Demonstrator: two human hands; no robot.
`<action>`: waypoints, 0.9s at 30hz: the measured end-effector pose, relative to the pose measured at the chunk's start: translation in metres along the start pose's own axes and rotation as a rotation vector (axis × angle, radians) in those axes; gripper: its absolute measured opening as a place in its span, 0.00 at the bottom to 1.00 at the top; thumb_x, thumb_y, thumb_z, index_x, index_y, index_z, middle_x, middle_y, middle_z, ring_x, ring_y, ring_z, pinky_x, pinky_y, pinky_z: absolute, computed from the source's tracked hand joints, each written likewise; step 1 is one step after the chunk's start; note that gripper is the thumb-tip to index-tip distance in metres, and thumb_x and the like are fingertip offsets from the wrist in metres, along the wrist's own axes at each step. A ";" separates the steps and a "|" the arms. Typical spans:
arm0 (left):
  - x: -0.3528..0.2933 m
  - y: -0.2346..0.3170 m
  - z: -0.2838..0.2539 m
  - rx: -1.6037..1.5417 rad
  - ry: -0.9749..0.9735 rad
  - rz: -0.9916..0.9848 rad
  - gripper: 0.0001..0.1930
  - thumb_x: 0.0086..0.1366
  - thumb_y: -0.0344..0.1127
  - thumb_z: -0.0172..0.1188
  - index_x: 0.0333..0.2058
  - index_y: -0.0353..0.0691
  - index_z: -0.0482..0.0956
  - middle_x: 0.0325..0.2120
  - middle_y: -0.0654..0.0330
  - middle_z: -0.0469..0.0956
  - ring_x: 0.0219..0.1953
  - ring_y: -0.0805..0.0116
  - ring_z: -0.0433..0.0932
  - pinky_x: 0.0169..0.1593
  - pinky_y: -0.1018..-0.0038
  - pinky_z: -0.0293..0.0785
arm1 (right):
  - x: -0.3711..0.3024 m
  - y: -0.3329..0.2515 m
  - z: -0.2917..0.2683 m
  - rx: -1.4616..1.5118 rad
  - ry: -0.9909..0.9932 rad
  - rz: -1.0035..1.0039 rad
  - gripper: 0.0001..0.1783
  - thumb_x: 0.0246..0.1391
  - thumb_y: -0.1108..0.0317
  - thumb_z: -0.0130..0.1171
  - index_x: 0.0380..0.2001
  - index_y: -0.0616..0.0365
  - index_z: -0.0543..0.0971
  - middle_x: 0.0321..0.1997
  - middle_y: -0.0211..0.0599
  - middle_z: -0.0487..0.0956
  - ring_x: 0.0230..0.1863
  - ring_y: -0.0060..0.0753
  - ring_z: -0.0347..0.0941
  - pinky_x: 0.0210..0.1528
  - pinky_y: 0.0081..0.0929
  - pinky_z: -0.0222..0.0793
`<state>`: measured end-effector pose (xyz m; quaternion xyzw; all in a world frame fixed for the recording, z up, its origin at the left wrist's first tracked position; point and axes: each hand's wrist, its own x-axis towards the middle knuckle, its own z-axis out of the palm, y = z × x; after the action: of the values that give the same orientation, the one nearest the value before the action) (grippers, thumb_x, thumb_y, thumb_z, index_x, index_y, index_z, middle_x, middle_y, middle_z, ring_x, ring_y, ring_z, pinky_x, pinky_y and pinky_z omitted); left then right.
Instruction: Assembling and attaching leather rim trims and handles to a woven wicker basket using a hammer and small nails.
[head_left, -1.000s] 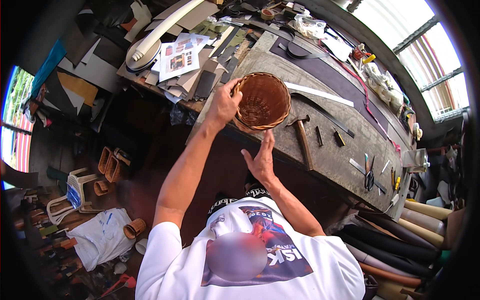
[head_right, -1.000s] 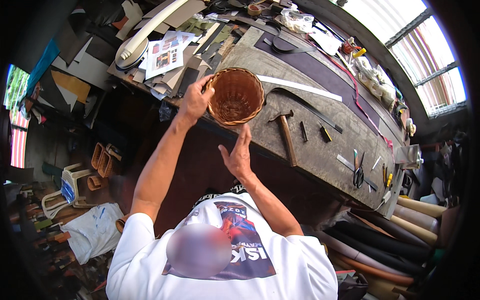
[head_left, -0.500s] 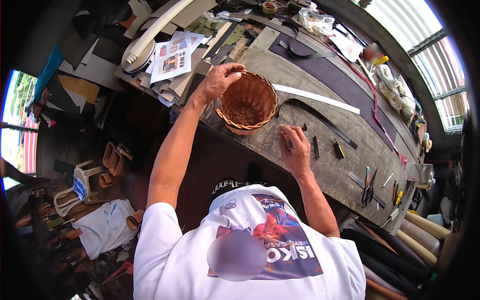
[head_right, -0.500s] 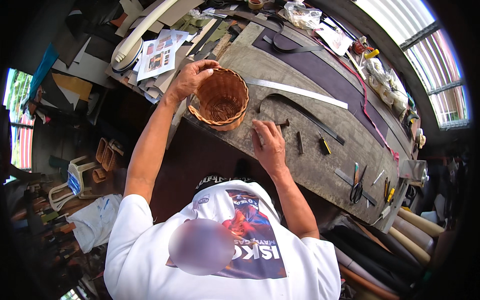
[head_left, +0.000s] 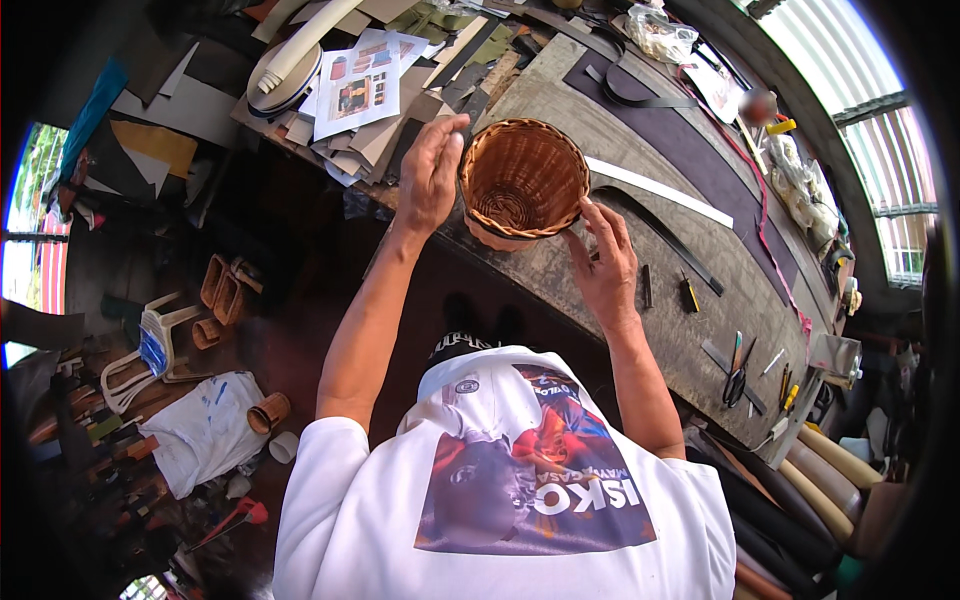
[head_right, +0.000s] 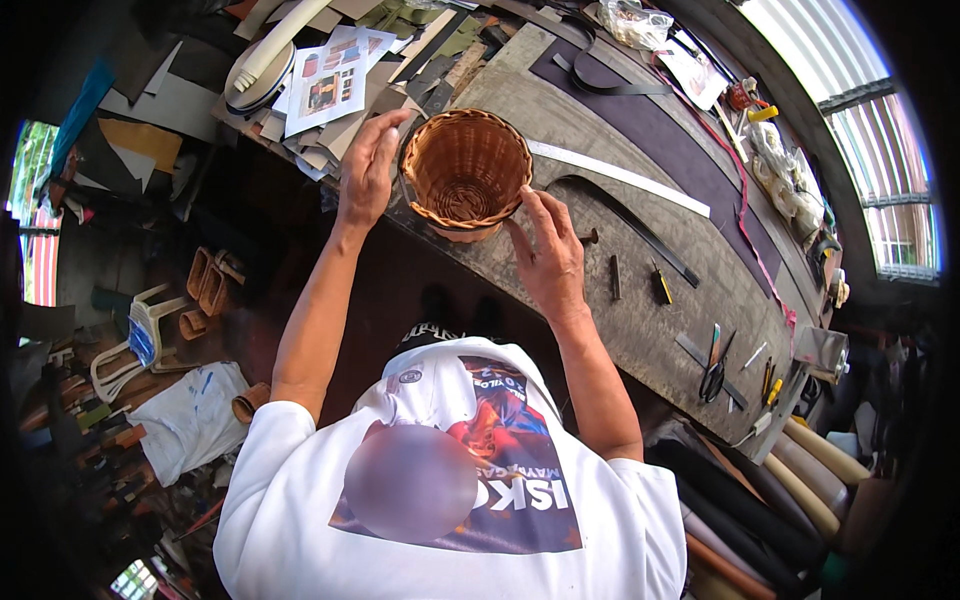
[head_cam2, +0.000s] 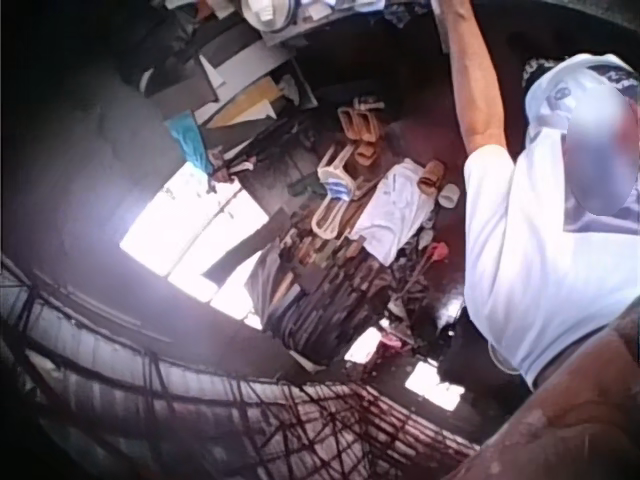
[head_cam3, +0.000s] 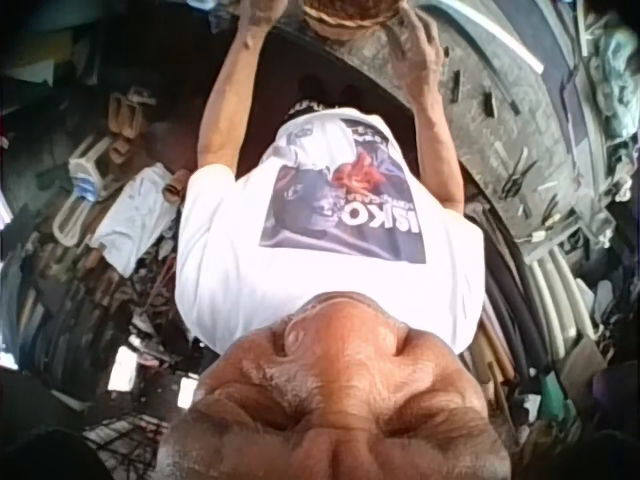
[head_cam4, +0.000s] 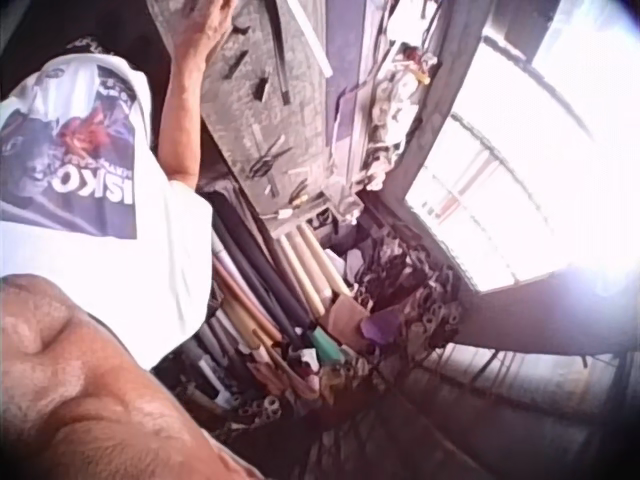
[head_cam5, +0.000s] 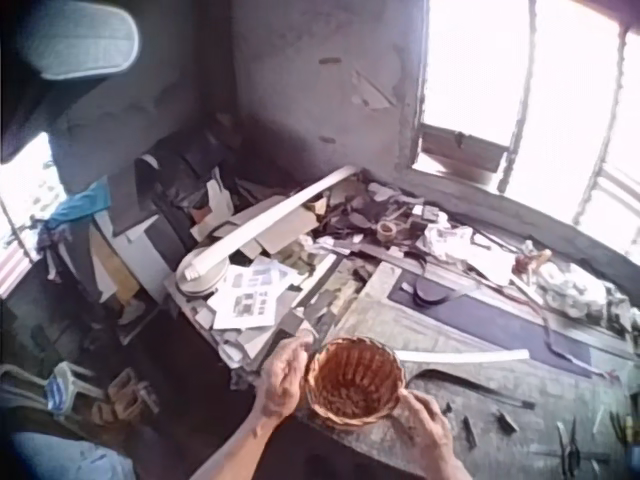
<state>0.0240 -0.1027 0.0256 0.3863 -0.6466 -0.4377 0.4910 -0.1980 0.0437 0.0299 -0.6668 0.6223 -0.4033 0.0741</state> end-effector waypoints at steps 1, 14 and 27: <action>-0.011 0.005 -0.005 0.209 0.021 0.159 0.15 0.69 0.32 0.51 0.52 0.33 0.75 0.51 0.51 0.76 0.58 0.60 0.73 0.61 0.69 0.69 | -0.001 0.001 0.001 -0.015 0.010 0.020 0.30 0.50 0.75 0.68 0.58 0.54 0.74 0.53 0.43 0.77 0.50 0.46 0.78 0.48 0.37 0.78; -0.108 0.023 0.002 0.435 0.004 0.282 0.33 0.59 0.29 0.61 0.63 0.35 0.62 0.62 0.45 0.62 0.65 0.47 0.62 0.67 0.57 0.60 | -0.037 -0.004 0.000 0.114 0.146 0.185 0.26 0.54 0.80 0.64 0.57 0.57 0.75 0.51 0.41 0.78 0.46 0.32 0.80 0.42 0.27 0.79; -0.117 0.035 0.064 0.595 0.169 0.347 0.38 0.58 0.37 0.69 0.63 0.35 0.58 0.64 0.44 0.56 0.69 0.41 0.52 0.69 0.48 0.53 | -0.135 0.062 -0.008 0.080 -0.149 0.448 0.12 0.56 0.74 0.61 0.45 0.60 0.80 0.41 0.44 0.79 0.39 0.47 0.79 0.43 0.34 0.75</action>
<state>-0.0149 0.0287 0.0152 0.4318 -0.7588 -0.1066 0.4758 -0.2370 0.1538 -0.0622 -0.5364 0.7310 -0.3509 0.2338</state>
